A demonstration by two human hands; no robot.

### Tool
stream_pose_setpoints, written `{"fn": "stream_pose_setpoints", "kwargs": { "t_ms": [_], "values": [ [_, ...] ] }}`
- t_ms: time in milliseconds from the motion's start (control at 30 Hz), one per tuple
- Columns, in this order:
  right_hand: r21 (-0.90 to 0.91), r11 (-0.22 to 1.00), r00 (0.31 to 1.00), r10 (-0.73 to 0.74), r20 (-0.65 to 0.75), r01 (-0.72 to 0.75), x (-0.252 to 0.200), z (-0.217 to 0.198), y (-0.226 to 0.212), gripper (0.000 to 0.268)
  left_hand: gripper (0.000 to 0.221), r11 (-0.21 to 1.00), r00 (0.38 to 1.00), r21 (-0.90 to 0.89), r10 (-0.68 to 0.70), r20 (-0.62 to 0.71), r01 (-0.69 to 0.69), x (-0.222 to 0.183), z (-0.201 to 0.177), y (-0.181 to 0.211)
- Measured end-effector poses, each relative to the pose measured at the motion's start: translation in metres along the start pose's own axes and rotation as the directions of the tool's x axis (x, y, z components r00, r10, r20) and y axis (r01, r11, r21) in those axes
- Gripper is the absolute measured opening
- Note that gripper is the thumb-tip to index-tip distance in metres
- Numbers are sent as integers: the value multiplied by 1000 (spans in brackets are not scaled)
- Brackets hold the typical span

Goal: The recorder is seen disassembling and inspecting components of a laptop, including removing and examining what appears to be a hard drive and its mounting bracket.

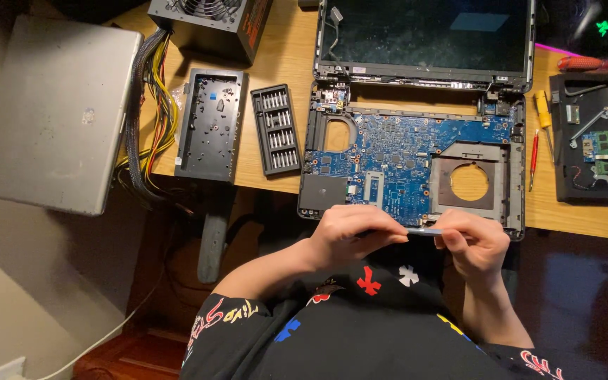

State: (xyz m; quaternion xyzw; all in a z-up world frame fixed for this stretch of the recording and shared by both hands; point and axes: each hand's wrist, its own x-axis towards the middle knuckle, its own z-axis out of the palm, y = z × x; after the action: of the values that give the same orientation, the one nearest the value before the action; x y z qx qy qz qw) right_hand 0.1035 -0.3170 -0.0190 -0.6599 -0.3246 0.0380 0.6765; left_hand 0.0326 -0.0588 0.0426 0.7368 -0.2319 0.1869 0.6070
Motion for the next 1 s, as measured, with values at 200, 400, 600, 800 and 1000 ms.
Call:
{"fn": "stream_pose_setpoints", "kwargs": {
  "t_ms": [200,400,600,800,1000],
  "values": [
    [-34,999,999,-32,-41,30,0,5,-5,34,15,999,999,31,-32,-7,32,1,-1,-1],
    [-126,990,997,-62,-38,56,2,5,-9,29,16,1000,1000,12,-10,5,10,-1,0,-3],
    [-54,998,999,-34,-13,33,6,5,-12,34,17,1000,1000,17,26,-13,-26,0,3,-1],
    [-65,997,999,-45,-9,44,4,2,-7,36,17,999,1000,-37,26,14,-26,-2,3,-3],
    [-160,981,993,-112,-32,105,11,16,-19,38,32,994,989,3,108,97,-109,3,-5,-3]
  ]
}}
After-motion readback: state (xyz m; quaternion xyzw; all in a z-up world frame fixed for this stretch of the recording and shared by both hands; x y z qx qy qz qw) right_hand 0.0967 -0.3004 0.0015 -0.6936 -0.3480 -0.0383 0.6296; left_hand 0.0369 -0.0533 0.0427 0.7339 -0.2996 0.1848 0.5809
